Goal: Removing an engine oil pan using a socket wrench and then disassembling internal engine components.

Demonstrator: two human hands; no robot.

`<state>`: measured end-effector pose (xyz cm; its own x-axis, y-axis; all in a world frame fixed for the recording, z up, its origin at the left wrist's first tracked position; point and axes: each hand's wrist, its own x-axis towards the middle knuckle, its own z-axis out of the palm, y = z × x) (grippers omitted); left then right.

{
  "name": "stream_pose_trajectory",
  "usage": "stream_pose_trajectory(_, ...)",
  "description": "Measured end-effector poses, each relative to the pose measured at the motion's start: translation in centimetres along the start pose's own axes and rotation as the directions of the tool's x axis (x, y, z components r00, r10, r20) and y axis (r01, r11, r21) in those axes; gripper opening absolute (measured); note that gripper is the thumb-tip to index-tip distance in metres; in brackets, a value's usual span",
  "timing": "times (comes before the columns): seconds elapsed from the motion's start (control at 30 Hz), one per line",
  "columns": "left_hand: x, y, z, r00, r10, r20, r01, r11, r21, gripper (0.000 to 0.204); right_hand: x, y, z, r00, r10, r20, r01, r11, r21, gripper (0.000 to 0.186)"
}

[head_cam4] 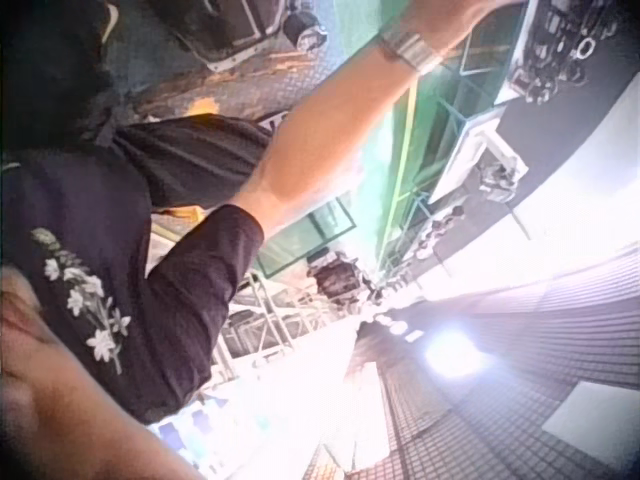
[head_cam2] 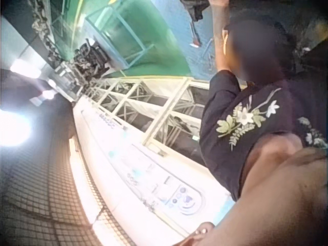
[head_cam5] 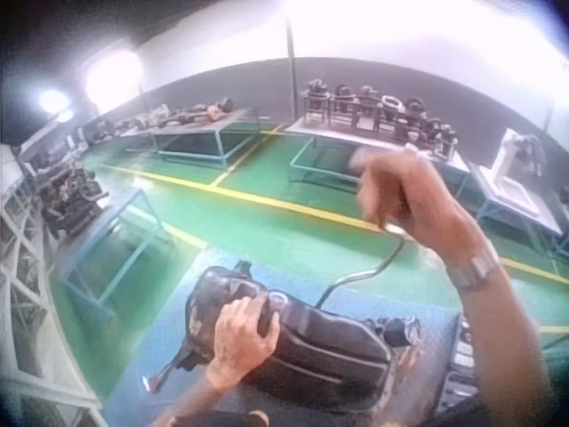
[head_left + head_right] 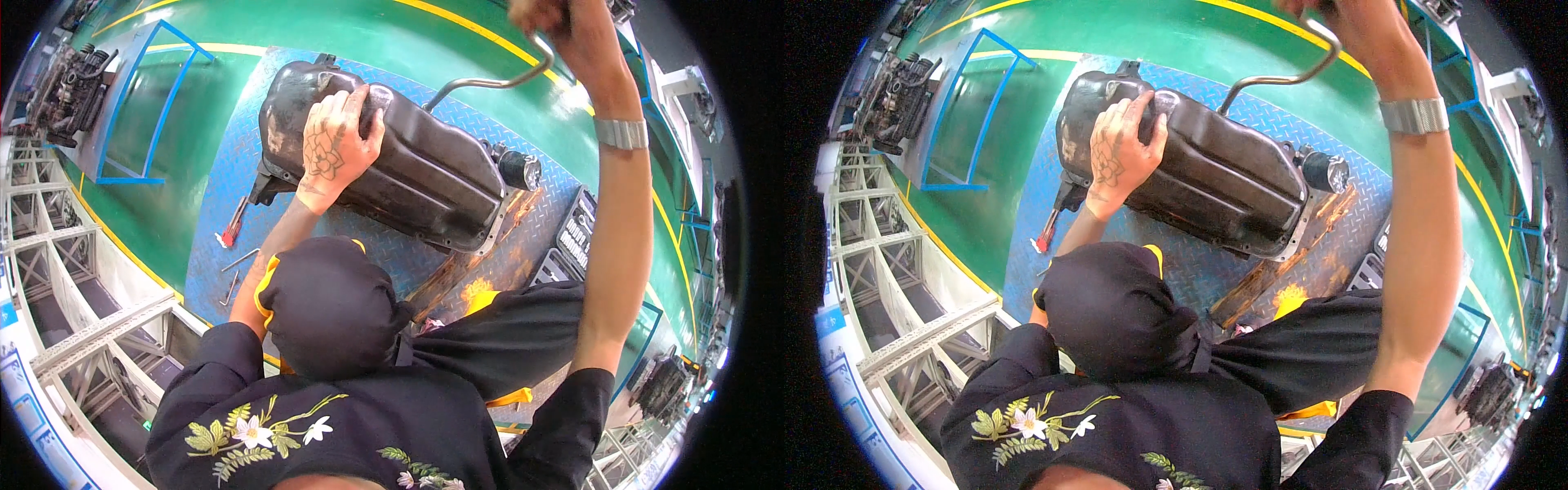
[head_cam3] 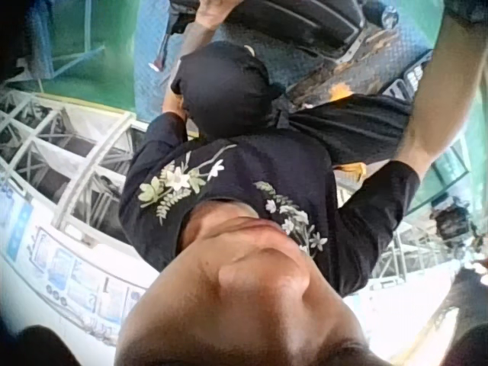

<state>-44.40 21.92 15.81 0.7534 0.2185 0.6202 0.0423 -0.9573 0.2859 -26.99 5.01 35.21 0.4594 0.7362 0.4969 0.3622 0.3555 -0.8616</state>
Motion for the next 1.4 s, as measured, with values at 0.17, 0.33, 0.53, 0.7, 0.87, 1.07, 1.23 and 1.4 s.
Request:
stream_pose_trajectory(0.17, -0.2, -0.3, -0.3, 0.998, -0.056, 0.039, 0.057, 0.998, -0.018, 0.031, 1.5, 0.5, 7.3, 0.802, 0.213, -0.558, -0.271, 0.962, -0.021, 0.028)
stream_pose_trajectory(0.33, 0.0, 0.1, 0.0, 0.999, -0.044, 0.021, 0.045, 0.997, -0.058, 0.031, 1.7, 1.6, 1.3, 0.957, 0.244, 0.158, -0.283, 0.906, 0.314, 0.048)
stream_pose_trajectory(0.53, 0.0, -0.1, -0.4, 0.997, -0.070, 0.038, 0.070, 0.997, -0.017, 0.031, 1.5, 2.3, -0.3, 0.971, 0.222, 0.092, -0.238, 0.827, 0.510, 0.050)
stream_pose_trajectory(0.7, 0.5, -0.2, 0.0, 0.998, -0.059, -0.020, 0.056, 0.990, -0.130, 0.027, -0.3, 0.2, -3.3, 0.997, 0.007, 0.077, -0.069, 0.539, 0.839, 0.049)
stream_pose_trajectory(0.87, 4.4, 1.4, 2.8, 0.964, 0.034, 0.264, -0.026, 0.999, -0.037, 0.029, -8.1, -7.0, -5.9, 0.613, 0.124, -0.780, -0.110, 0.991, 0.071, 0.045)
stream_pose_trajectory(1.07, 10.7, 2.8, 11.8, 0.258, -0.143, 0.955, -0.157, 0.969, 0.188, 0.046, -17.3, -10.4, -4.7, 0.959, 0.064, -0.276, 0.010, 0.965, 0.260, 0.044)
stream_pose_trajectory(1.23, 10.0, 0.5, 15.7, 0.303, -0.054, 0.952, -0.354, 0.921, 0.165, 0.025, -21.2, -12.3, -2.7, 0.850, 0.081, -0.521, 0.048, 0.972, 0.230, 0.042)
stream_pose_trajectory(1.4, 9.9, 1.5, 16.0, 0.317, -0.032, 0.948, -0.256, 0.959, 0.118, 0.025, -23.0, -14.4, 0.2, 0.862, -0.049, -0.505, 0.200, 0.948, 0.250, 0.047)
